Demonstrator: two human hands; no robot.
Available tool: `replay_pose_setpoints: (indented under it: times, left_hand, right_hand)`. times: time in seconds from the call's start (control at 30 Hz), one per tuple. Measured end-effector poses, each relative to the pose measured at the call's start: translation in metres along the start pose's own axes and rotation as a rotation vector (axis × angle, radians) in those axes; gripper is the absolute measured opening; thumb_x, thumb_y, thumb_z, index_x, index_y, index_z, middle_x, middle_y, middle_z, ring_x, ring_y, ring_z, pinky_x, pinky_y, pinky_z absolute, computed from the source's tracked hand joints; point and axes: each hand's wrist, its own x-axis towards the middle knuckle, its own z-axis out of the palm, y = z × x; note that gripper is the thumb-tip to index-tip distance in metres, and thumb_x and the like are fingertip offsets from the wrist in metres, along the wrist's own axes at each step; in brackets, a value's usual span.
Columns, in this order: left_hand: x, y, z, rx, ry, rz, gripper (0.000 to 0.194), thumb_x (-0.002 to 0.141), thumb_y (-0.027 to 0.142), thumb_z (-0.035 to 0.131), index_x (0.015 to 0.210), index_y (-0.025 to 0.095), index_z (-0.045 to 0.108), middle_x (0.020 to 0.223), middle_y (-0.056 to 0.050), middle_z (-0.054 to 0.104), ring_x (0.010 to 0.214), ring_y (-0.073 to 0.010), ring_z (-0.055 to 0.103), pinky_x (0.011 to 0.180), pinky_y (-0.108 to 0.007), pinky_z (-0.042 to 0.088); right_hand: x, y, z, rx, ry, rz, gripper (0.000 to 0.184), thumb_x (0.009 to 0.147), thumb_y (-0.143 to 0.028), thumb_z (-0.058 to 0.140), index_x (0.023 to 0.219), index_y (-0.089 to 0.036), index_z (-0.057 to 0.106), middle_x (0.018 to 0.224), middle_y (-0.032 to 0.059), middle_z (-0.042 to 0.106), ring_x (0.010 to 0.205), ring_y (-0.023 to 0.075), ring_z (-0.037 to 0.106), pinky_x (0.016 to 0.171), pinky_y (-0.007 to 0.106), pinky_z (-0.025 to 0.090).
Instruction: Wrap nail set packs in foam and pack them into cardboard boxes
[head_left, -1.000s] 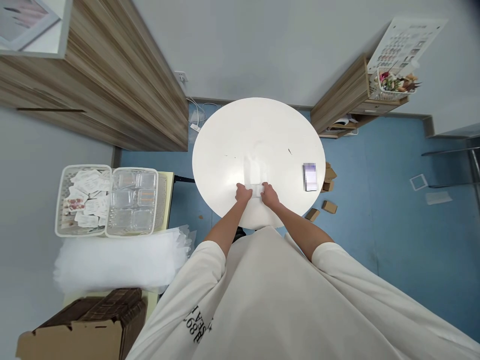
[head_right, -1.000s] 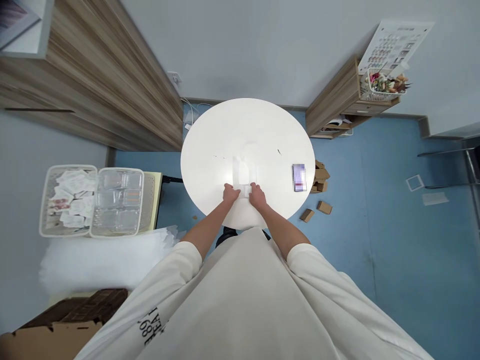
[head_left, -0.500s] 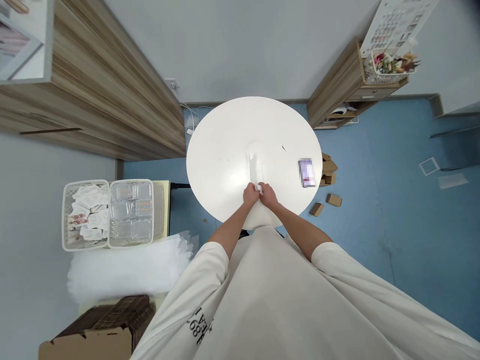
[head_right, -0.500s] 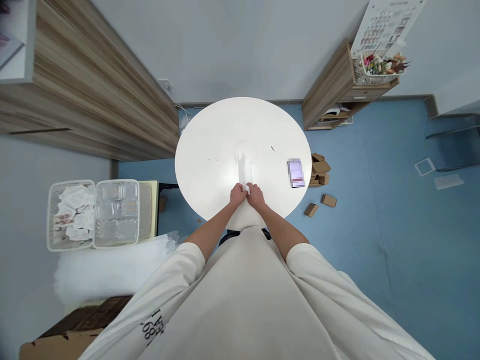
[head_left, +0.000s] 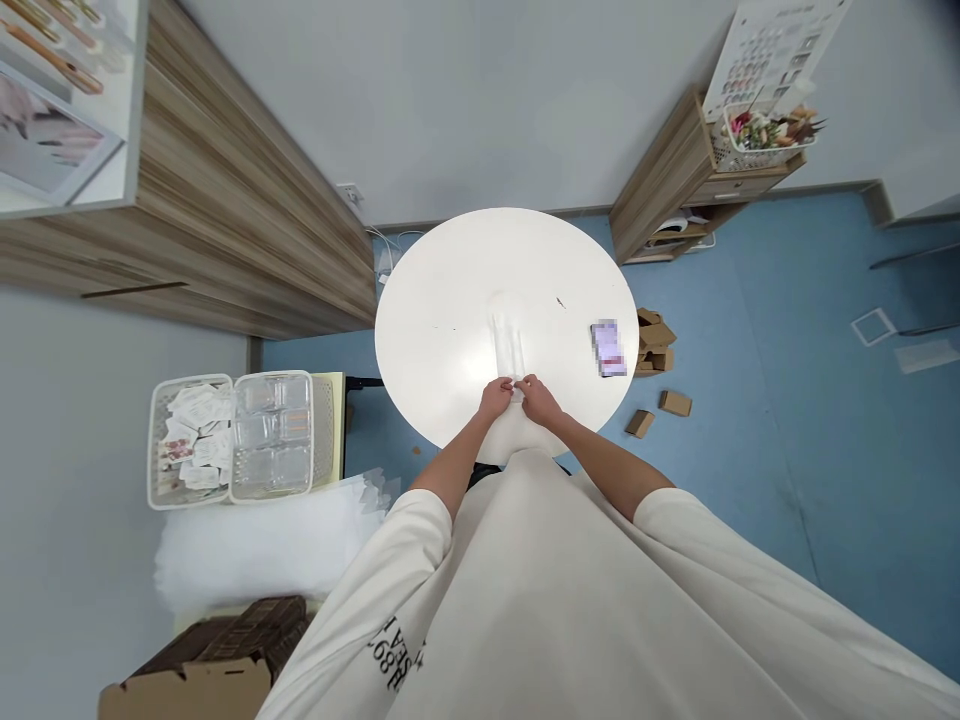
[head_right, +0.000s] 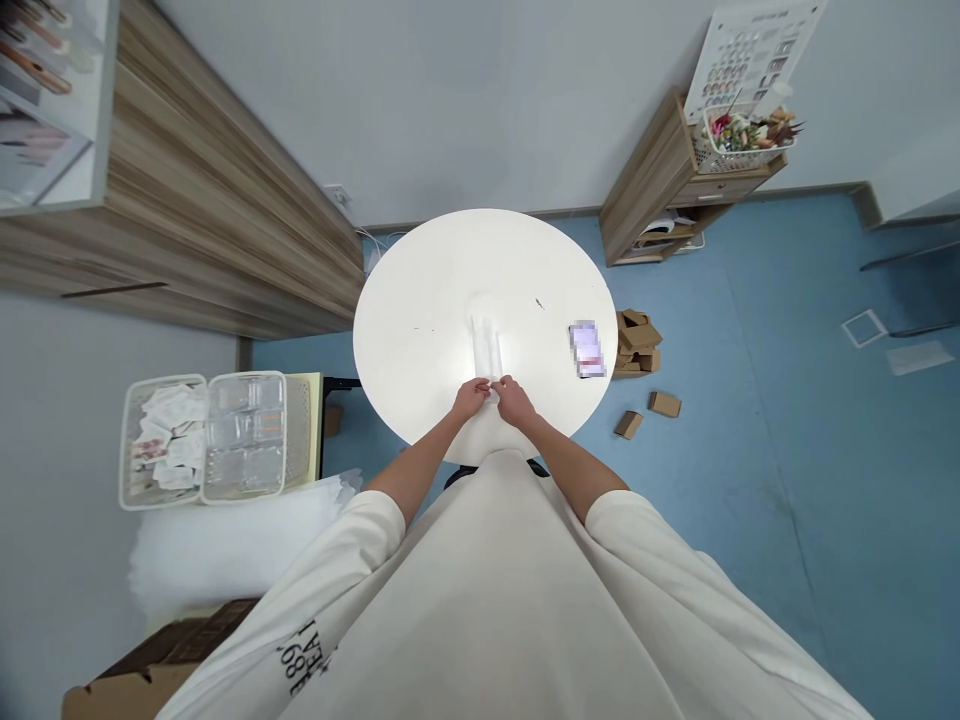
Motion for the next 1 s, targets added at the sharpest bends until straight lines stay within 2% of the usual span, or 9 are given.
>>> replay_pose_setpoints:
  times: [0.13,0.23,0.33,0.47,0.63,0.77,0.9,1.0]
  left_hand:
    - [-0.012,-0.004,-0.005,0.353,0.069,0.241,0.049,0.088,0.009,0.05,0.135,0.02,0.058,0.14,-0.013,0.057,0.13,-0.027,0.053,0.109,-0.042,0.043]
    - [-0.018,-0.007,-0.007,0.585,0.0,0.388,0.065,0.083,0.007,0.052,0.147,0.02,0.046,0.157,-0.013,0.042,0.147,-0.0312,0.035,0.118,-0.047,0.031]
    - [-0.019,-0.008,-0.005,0.67,-0.032,0.435,0.072,0.083,0.004,0.049,0.152,0.019,0.037,0.163,-0.014,0.034,0.152,-0.0293,0.025,0.122,-0.048,0.02]
    - [-0.014,-0.006,-0.002,0.642,-0.009,0.448,0.066,0.085,0.004,0.045,0.149,0.019,0.04,0.159,-0.016,0.039,0.151,-0.0291,0.028,0.122,-0.047,0.018]
    - [-0.012,-0.003,-0.007,0.643,-0.064,0.433,0.062,0.079,0.01,0.058,0.139,0.019,0.048,0.148,-0.018,0.048,0.142,-0.0325,0.039,0.117,-0.046,0.024]
    - [-0.026,-0.001,-0.012,0.673,-0.106,0.384,0.059,0.077,0.019,0.065,0.135,0.019,0.05,0.139,-0.016,0.055,0.135,-0.0332,0.046,0.116,-0.045,0.025]
    - [-0.041,0.0,-0.015,0.631,-0.133,0.301,0.044,0.082,0.026,0.063,0.125,0.024,0.055,0.131,-0.01,0.061,0.132,-0.0309,0.049,0.118,-0.045,0.023]
    - [-0.043,0.001,-0.019,0.547,-0.142,0.247,0.032,0.088,0.029,0.058,0.12,0.025,0.059,0.131,-0.008,0.062,0.13,-0.0288,0.052,0.114,-0.042,0.031]
  right_hand:
    - [-0.007,-0.006,-0.002,-0.166,-0.019,0.025,0.06,0.086,-0.001,0.045,0.141,-0.024,0.053,0.141,0.0133,0.046,0.118,0.0274,0.05,0.096,0.04,0.044]
    - [-0.011,-0.009,-0.002,-0.171,-0.045,0.052,0.064,0.087,-0.002,0.044,0.146,-0.025,0.048,0.148,0.0129,0.041,0.121,0.027,0.049,0.096,0.039,0.045]
    - [-0.011,-0.011,-0.003,-0.16,-0.071,0.065,0.066,0.086,-0.002,0.045,0.148,-0.024,0.045,0.149,0.0133,0.039,0.12,0.0264,0.05,0.096,0.038,0.045]
    - [-0.007,-0.014,-0.005,-0.171,-0.091,0.066,0.067,0.085,-0.003,0.048,0.148,-0.024,0.043,0.147,0.0134,0.04,0.118,0.0266,0.05,0.096,0.038,0.045]
    - [-0.004,-0.017,-0.004,-0.201,-0.078,0.067,0.062,0.084,-0.006,0.055,0.143,-0.021,0.045,0.14,0.0145,0.042,0.111,0.0269,0.051,0.092,0.037,0.045]
    - [-0.01,-0.021,-0.006,-0.239,-0.085,0.03,0.048,0.087,-0.007,0.054,0.133,-0.021,0.053,0.129,0.0131,0.049,0.105,0.0262,0.053,0.089,0.036,0.044]
    - [-0.016,-0.022,-0.013,-0.255,-0.134,-0.029,0.036,0.092,-0.015,0.056,0.127,-0.022,0.058,0.125,0.012,0.053,0.103,0.0256,0.055,0.088,0.036,0.044]
    - [-0.015,-0.021,-0.021,-0.247,-0.149,-0.078,0.028,0.097,-0.022,0.055,0.124,-0.023,0.061,0.126,0.0105,0.056,0.107,0.0252,0.055,0.088,0.035,0.045]
